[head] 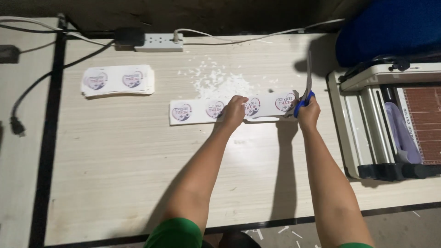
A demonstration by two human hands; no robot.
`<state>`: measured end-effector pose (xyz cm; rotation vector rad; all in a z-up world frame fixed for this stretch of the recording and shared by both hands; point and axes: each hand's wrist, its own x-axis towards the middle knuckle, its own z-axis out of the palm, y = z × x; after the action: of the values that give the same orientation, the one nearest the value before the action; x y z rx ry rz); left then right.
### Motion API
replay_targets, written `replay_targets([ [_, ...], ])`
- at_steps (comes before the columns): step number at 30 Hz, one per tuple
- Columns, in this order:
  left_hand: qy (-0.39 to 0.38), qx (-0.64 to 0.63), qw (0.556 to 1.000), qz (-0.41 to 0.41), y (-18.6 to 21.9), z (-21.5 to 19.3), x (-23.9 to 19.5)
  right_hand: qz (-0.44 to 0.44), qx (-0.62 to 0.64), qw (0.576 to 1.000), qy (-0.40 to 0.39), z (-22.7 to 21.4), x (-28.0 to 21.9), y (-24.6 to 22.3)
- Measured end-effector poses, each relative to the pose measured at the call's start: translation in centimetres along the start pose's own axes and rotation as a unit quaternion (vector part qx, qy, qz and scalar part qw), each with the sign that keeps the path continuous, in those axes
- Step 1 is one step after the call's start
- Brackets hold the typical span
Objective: Cutting individual round labels from a printed sheet using scissors.
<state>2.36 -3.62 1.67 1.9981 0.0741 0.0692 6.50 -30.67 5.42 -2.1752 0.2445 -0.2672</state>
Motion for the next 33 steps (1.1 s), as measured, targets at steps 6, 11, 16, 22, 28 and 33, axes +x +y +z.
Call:
replay_targets([
  [6, -0.019, 0.199, 0.977, 0.077, 0.6, 1.1, 0.0, -0.004, -0.124, 0.991, 0.04, 1.0, 0.2, 3.0],
  [11, -0.023, 0.241, 0.968, 0.066, -1.3, 3.0, 0.1, -0.034, -0.215, 0.975, 0.051, 1.6, -0.1, 5.1],
  [16, -0.033, 0.258, 0.965, 0.045, 1.3, 0.5, -1.0, -0.057, -0.259, 0.963, 0.057, 0.6, -1.4, 0.5],
  [22, 0.021, 0.249, 0.968, 0.035, 0.7, -7.3, -4.1, -0.205, -0.133, 0.968, 0.056, 7.8, -2.9, 1.2],
  [28, 0.166, 0.339, 0.925, -0.027, -2.7, -17.3, -8.3, -0.248, -0.021, 0.961, -0.122, 16.5, -10.3, -5.5],
  [33, 0.172, 0.321, 0.917, -0.163, -5.5, -20.0, -10.5, -0.285, -0.053, 0.933, -0.213, 18.4, -14.1, -8.5],
])
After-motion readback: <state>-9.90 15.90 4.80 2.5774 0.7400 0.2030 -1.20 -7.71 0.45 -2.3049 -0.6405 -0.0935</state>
